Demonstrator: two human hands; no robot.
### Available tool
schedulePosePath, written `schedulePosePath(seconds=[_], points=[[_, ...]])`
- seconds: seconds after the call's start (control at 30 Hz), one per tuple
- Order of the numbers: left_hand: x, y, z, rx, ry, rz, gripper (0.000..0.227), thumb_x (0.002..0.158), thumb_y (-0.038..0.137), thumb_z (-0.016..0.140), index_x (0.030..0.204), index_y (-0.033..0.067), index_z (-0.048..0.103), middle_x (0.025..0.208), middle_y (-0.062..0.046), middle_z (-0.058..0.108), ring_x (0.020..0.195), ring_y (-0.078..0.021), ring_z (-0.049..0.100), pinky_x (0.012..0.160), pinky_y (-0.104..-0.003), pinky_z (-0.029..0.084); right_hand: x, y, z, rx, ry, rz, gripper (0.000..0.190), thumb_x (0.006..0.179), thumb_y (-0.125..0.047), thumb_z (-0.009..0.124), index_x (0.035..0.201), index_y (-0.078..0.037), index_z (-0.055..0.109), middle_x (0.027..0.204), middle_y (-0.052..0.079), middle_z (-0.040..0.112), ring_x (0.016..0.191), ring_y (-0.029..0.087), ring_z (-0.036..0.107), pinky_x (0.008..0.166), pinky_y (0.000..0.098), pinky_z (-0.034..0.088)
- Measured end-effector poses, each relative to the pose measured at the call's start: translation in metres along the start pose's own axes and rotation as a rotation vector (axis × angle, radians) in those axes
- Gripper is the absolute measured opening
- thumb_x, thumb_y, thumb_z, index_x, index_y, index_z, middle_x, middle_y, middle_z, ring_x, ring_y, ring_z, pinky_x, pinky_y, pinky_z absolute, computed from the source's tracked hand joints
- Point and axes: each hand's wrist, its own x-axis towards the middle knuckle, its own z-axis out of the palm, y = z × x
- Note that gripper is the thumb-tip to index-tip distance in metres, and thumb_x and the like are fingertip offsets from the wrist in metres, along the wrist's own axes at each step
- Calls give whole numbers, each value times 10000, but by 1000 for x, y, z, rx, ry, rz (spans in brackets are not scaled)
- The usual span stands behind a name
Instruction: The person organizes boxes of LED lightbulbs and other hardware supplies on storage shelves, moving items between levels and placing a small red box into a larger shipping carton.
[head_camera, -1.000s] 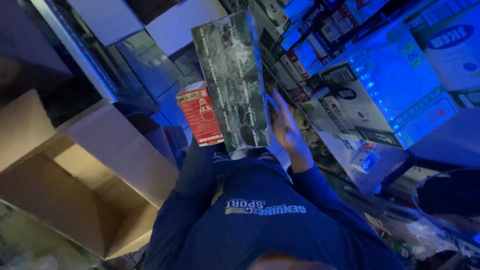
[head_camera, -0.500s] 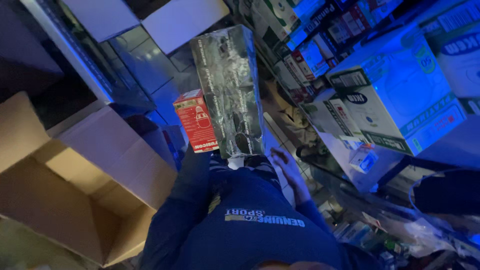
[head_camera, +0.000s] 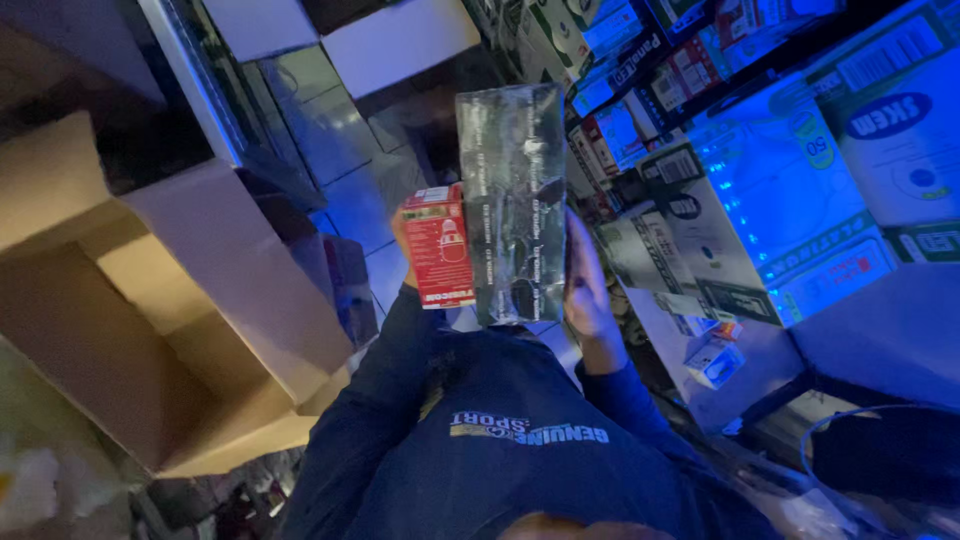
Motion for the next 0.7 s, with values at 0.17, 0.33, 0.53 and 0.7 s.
schedulePosePath(seconds=[0.17, 0.33, 0.53, 0.7], points=[[-15, -28, -20, -21, 79, 115, 887, 901, 616, 640, 1449, -70, 525, 1193, -153, 687, 992, -224, 695, 831, -341, 596, -18, -38, -5, -61, 16, 130, 1229, 846, -732, 695, 1682, -23, 138, 1699, 102, 287, 1558, 208, 286, 1281, 382, 234], [-24, -50, -3, 128, 138, 187, 903, 862, 652, 662, 1405, -57, 529, 1150, -127, 687, 965, -196, 694, 817, -319, 593, -40, -54, -18, -12, 29, 210, 1164, 869, -670, 711, 1674, -11, 190, 1640, 109, 379, 1497, 205, 381, 1254, 366, 290], [-35, -63, 31, 275, 33, 235, 891, 905, 668, 630, 1414, -59, 550, 1135, -129, 685, 974, -208, 691, 826, -335, 581, -27, -7, -56, 225, -92, 77, 1108, 864, -532, 802, 1684, -18, 262, 1523, 110, 498, 1355, 220, 520, 1138, 392, 442], [-27, -59, 36, 327, 305, 346, 867, 839, 655, 601, 1367, -30, 541, 1175, -135, 684, 1001, -218, 683, 858, -347, 575, -9, -6, -62, 241, -70, 110, 1088, 857, -523, 794, 1649, -45, 220, 1523, 107, 482, 1371, 231, 514, 1152, 407, 433]])
